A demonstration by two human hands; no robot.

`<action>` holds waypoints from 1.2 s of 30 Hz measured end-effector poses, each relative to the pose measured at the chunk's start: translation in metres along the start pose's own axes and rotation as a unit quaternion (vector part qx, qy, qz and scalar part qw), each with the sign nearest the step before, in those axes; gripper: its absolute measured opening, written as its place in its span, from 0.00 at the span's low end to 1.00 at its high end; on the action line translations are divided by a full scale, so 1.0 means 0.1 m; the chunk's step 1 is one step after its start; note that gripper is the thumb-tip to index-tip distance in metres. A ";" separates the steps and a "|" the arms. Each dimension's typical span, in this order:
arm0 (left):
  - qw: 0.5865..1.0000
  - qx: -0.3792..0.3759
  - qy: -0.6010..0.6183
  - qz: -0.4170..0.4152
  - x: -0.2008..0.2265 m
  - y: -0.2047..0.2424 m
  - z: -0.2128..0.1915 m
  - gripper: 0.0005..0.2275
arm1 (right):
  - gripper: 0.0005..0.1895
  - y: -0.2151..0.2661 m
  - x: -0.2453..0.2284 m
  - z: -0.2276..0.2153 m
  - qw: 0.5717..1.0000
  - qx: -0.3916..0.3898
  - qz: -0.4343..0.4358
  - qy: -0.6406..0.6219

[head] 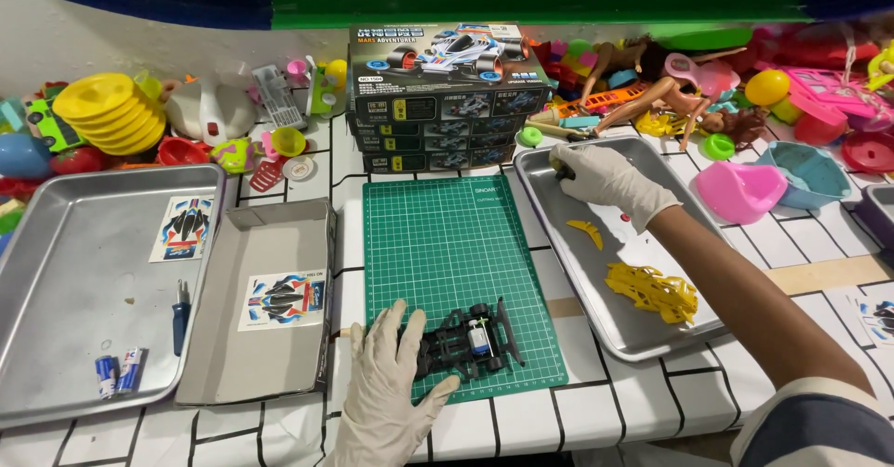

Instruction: The person assembles a toy car chassis on a green cutting mat. They attach wheels and other small components to the black frame, picking parts from a nearby metal tray. The person uses a small screwdriver to tighten screws on the chassis.

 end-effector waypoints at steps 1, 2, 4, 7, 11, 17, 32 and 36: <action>1.000 0.000 0.000 -0.001 0.00 -0.01 -0.01 0.41 | 0.12 0.00 0.03 -0.01 1.000 0.000 -0.001 0.000; 1.000 0.002 0.007 0.001 0.00 0.00 -0.02 0.41 | 0.13 0.00 0.05 -0.03 1.000 0.019 -0.002 -0.024; 1.000 0.003 0.016 0.002 0.01 0.00 -0.05 0.40 | 0.13 0.04 -0.04 -0.15 0.998 0.036 -0.003 -0.049; 1.000 0.010 0.003 0.006 0.01 -0.03 -0.10 0.41 | 0.14 0.18 -0.39 -0.47 0.993 0.063 0.021 -0.100; 1.000 0.023 0.005 0.012 -0.01 -0.05 -0.06 0.41 | 0.10 0.36 -1.31 -0.72 0.966 0.047 -0.111 -0.231; 1.000 0.007 0.002 0.010 0.06 -0.09 -0.15 0.41 | 0.10 0.13 -1.96 0.11 0.956 0.020 -0.280 -0.086; 1.000 -0.001 0.007 0.024 0.04 -0.22 -0.16 0.40 | 0.19 0.27 -1.94 0.12 0.947 0.021 -0.281 -0.155; 1.000 -0.005 -0.004 0.017 0.03 -0.21 -0.16 0.40 | 0.20 0.25 -1.96 0.16 0.952 0.030 -0.264 -0.153</action>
Point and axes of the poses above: each hand's wrist, its own y-axis away from the middle knuckle, its own z-axis out of the palm, x = y × z, the point moved 7 cm from there along -y, towards the middle knuckle, and after that the axes turned 1 degree about -z, right-handed, at the moved point
